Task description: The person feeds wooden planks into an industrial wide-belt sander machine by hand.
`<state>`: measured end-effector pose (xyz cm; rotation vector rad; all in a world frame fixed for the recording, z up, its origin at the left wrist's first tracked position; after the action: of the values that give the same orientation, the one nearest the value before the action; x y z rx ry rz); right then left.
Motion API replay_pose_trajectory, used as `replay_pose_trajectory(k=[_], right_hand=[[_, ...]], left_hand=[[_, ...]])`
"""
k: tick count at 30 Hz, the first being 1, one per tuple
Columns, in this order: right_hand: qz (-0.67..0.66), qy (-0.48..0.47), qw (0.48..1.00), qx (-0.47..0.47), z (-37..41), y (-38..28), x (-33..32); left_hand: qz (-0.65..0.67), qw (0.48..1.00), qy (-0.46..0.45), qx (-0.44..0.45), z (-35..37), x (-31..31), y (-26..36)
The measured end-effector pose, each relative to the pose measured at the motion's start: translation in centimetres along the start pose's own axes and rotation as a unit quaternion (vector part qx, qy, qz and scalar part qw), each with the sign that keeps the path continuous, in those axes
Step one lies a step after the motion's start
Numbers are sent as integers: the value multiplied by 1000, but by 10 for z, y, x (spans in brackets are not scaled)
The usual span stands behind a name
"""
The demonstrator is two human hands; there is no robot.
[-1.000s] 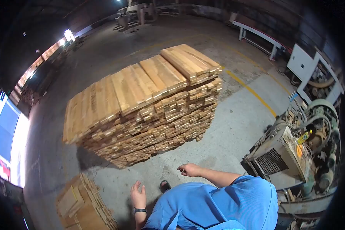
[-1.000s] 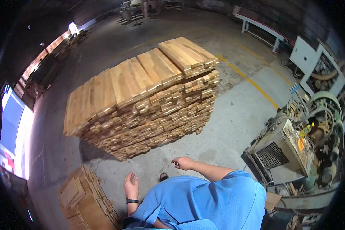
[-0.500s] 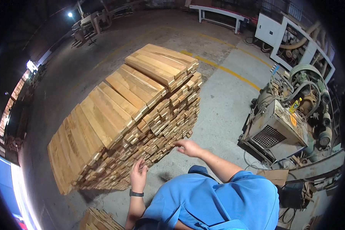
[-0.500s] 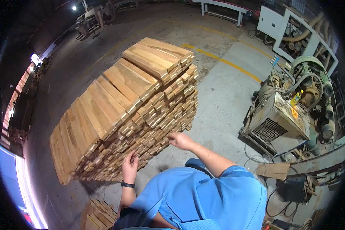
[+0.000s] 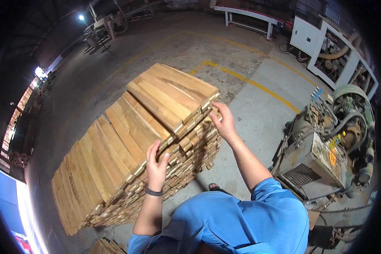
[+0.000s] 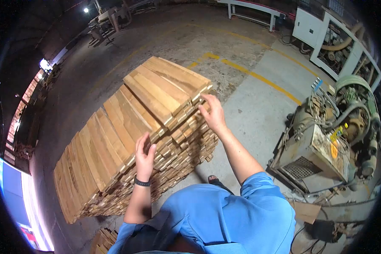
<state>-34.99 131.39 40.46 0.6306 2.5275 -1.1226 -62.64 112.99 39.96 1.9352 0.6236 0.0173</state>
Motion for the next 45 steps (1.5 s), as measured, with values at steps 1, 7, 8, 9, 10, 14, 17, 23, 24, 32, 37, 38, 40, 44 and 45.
replay_pose_trajectory(k=[1, 7, 8, 9, 10, 14, 17, 23, 24, 32, 37, 38, 40, 44, 45], right_hand=[[23, 19, 1000, -9, -23, 11, -1], [14, -61, 994, 91, -102, 67, 51], [19, -74, 994, 79, -102, 60, 56], [25, -85, 994, 67, -102, 52, 59], [44, -74, 993, 77, -100, 50, 60], [12, -63, 993, 99, -102, 43, 51], [18, -79, 991, 107, -91, 33, 41], [-63, -95, 977, 178, -47, 32, -5], [-148, -103, 959, 218, -37, 53, -7], [-456, -228, 713, 481, 19, 110, 47], [-606, -244, 580, 487, 27, 65, 56], [-599, -250, 588, 484, 27, 54, 54], [-608, -215, 591, 485, 29, 21, 45], [-612, -220, 598, 469, 52, -21, 35], [-603, -226, 610, 462, 57, -29, 32]], left_hand=[[-6, 999, 23, 23, -20, 12, 8], [-145, 988, 42, 29, -97, 78, -6], [-134, 990, 47, 22, -99, 84, -21], [-124, 991, 52, 17, -102, 89, -30], [-137, 989, 51, 15, -103, 93, -30], [-138, 990, 39, -7, -102, 90, -25], [-122, 992, 25, -4, -92, 81, -17], [-45, 997, -49, -33, -31, 71, 31], [-38, 998, -42, -29, -20, 68, 46], [505, 796, 93, -320, 18, 70, -43], [577, 710, 60, -399, 24, 89, -27], [573, 720, 53, -387, 23, 78, -21], [574, 734, 49, -358, 19, 53, -2], [565, 748, 48, -344, 34, 19, 11], [561, 752, 53, -342, 40, 12, 15]])
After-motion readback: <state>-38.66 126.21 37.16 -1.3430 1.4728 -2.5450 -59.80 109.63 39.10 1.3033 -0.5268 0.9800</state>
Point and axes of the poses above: each hand's wrist, its own z-axis away from the middle knuckle, its own x-axis out of the palm, y = z × x, the point moved 8 cm from there along -z, towards the middle knuckle, and after that the axes turned 5 degrees about z, right-handed, at the moved point
